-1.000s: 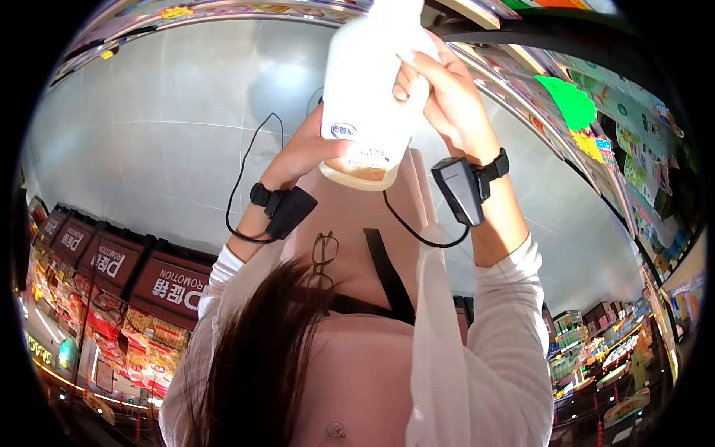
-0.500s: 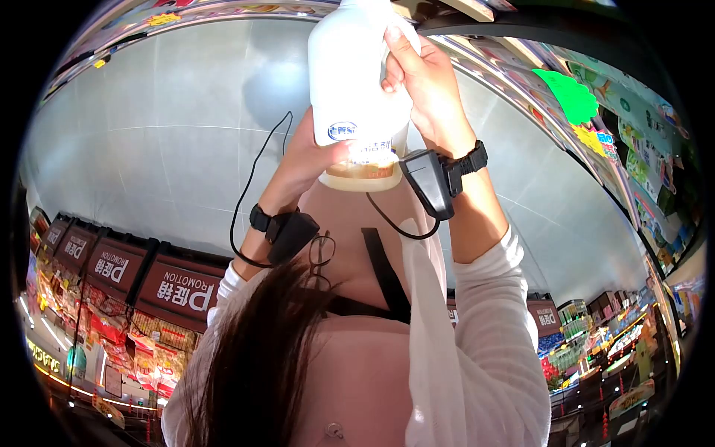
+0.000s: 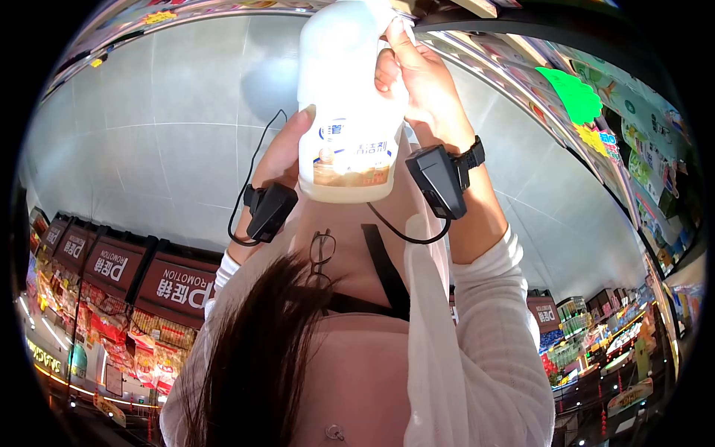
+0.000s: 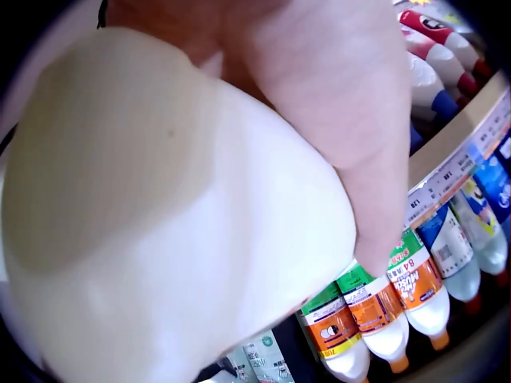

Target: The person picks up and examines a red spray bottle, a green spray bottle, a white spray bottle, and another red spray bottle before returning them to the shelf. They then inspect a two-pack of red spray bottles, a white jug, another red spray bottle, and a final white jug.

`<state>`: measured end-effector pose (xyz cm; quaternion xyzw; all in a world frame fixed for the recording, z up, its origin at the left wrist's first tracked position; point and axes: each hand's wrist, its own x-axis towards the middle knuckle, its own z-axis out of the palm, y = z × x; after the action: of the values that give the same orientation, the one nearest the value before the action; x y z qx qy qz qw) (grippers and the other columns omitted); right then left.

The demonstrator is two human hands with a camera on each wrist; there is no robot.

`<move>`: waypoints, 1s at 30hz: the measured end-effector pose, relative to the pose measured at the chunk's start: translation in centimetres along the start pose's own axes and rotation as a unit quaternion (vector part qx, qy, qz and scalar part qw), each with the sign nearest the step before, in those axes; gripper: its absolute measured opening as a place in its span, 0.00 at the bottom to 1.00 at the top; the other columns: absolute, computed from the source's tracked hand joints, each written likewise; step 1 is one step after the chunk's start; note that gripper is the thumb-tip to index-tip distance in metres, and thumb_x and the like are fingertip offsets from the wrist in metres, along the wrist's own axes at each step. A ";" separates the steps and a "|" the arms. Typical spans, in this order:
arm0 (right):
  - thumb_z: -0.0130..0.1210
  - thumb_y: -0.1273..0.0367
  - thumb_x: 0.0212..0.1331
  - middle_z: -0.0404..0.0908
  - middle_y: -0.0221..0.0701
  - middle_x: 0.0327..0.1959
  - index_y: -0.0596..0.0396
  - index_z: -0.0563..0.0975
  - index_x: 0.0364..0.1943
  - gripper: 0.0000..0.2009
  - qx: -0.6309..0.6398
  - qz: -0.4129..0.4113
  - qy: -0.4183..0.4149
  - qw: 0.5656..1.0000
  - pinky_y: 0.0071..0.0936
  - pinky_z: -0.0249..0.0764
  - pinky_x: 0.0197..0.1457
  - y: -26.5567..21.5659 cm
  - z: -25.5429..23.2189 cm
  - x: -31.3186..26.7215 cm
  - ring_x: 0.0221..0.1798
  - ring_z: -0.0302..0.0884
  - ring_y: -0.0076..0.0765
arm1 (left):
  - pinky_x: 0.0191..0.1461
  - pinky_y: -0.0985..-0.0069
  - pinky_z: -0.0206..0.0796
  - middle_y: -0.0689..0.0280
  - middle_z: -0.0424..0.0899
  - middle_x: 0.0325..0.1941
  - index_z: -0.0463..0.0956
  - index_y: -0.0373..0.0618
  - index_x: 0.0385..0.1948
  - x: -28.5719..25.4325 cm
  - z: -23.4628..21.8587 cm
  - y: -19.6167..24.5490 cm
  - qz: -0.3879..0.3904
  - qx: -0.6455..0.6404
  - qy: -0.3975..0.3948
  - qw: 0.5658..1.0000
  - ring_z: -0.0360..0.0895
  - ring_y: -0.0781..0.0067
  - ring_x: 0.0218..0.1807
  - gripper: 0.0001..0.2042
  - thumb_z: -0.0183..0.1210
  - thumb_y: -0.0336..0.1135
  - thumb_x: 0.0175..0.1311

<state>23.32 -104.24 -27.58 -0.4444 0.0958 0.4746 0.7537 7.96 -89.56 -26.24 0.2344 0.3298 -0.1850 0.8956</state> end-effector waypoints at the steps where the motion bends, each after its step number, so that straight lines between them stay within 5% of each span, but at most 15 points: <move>1: 0.47 0.49 0.66 0.64 0.23 0.13 0.55 0.73 0.36 0.21 0.000 0.001 -0.013 1.000 0.19 0.62 0.21 -0.1 -0.1 0.0 0.17 0.63 0.21 | 0.64 0.71 0.62 0.55 0.70 0.61 0.55 0.35 0.65 0.2 -0.3 -0.1 -0.001 0.005 -0.009 1.000 0.69 0.66 0.61 0.31 0.55 0.41 0.65; 4: 0.47 0.50 0.67 0.65 0.21 0.14 0.55 0.73 0.38 0.20 -0.020 -0.009 0.015 1.000 0.17 0.62 0.23 -0.2 0.7 -0.4 0.18 0.62 0.19 | 0.64 0.71 0.62 0.55 0.71 0.60 0.55 0.34 0.64 0.4 -0.2 -0.3 0.046 0.011 -0.041 0.998 0.69 0.67 0.61 0.32 0.58 0.39 0.62; 7: 0.41 0.47 0.68 0.80 0.32 0.42 0.59 0.71 0.54 0.28 -0.151 -0.033 0.097 0.983 0.22 0.76 0.46 0.9 1.0 -0.7 0.41 0.79 0.24 | 0.64 0.71 0.61 0.55 0.71 0.59 0.56 0.34 0.63 1.3 -0.7 -0.9 0.079 0.126 -0.013 0.989 0.68 0.66 0.61 0.35 0.62 0.38 0.56; 10: 0.38 0.46 0.68 0.70 0.38 0.61 0.60 0.66 0.61 0.31 -0.098 -0.037 0.101 0.989 0.33 0.70 0.62 0.9 2.4 -1.3 0.61 0.70 0.33 | 0.65 0.69 0.59 0.56 0.70 0.59 0.55 0.34 0.63 1.4 0.5 -0.4 0.172 0.243 -0.001 0.955 0.66 0.65 0.62 0.39 0.66 0.38 0.50; 14: 0.33 0.42 0.67 0.69 0.39 0.60 0.60 0.61 0.63 0.35 0.032 -0.037 0.074 0.996 0.33 0.66 0.65 2.0 1.1 -0.8 0.60 0.69 0.35 | 0.69 0.65 0.53 0.57 0.63 0.66 0.51 0.39 0.67 1.1 1.4 -0.8 0.191 0.349 0.002 0.917 0.59 0.64 0.68 0.50 0.72 0.45 0.40; 17: 0.31 0.39 0.65 0.65 0.40 0.63 0.60 0.59 0.65 0.38 0.007 -0.028 0.085 0.996 0.36 0.64 0.66 2.6 0.6 -1.2 0.63 0.66 0.38 | 0.71 0.64 0.49 0.56 0.60 0.68 0.48 0.41 0.68 0.3 1.6 -0.5 0.215 0.348 -0.046 0.911 0.56 0.60 0.70 0.55 0.74 0.45 0.36; 23: 0.30 0.40 0.65 0.66 0.40 0.63 0.60 0.58 0.66 0.38 0.070 -0.005 0.084 0.994 0.37 0.63 0.67 3.6 1.1 -1.6 0.63 0.66 0.38 | 0.71 0.67 0.48 0.51 0.61 0.67 0.42 0.38 0.70 -0.5 -1.8 -0.8 0.127 0.211 -0.035 0.969 0.58 0.58 0.69 0.59 0.77 0.42 0.35; 26: 0.30 0.40 0.65 0.66 0.39 0.63 0.60 0.57 0.66 0.38 0.079 0.000 0.080 0.994 0.37 0.63 0.67 3.9 1.4 -1.9 0.64 0.65 0.38 | 0.71 0.69 0.49 0.52 0.63 0.66 0.42 0.39 0.70 0.3 -3.3 -0.9 0.119 0.331 -0.103 0.930 0.59 0.61 0.69 0.58 0.76 0.40 0.36; 30: 0.30 0.40 0.66 0.66 0.39 0.63 0.60 0.57 0.66 0.38 0.071 -0.009 0.077 0.994 0.37 0.62 0.67 3.9 1.6 -2.3 0.64 0.65 0.38 | 0.70 0.72 0.50 0.56 0.63 0.65 0.45 0.40 0.69 0.0 -2.3 -1.0 0.147 0.291 -0.085 0.942 0.59 0.66 0.68 0.55 0.75 0.37 0.38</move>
<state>18.54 -103.81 -27.60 -0.4260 0.1831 0.4237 0.7781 6.34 -89.16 -28.06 0.5138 0.1467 -0.1584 0.8303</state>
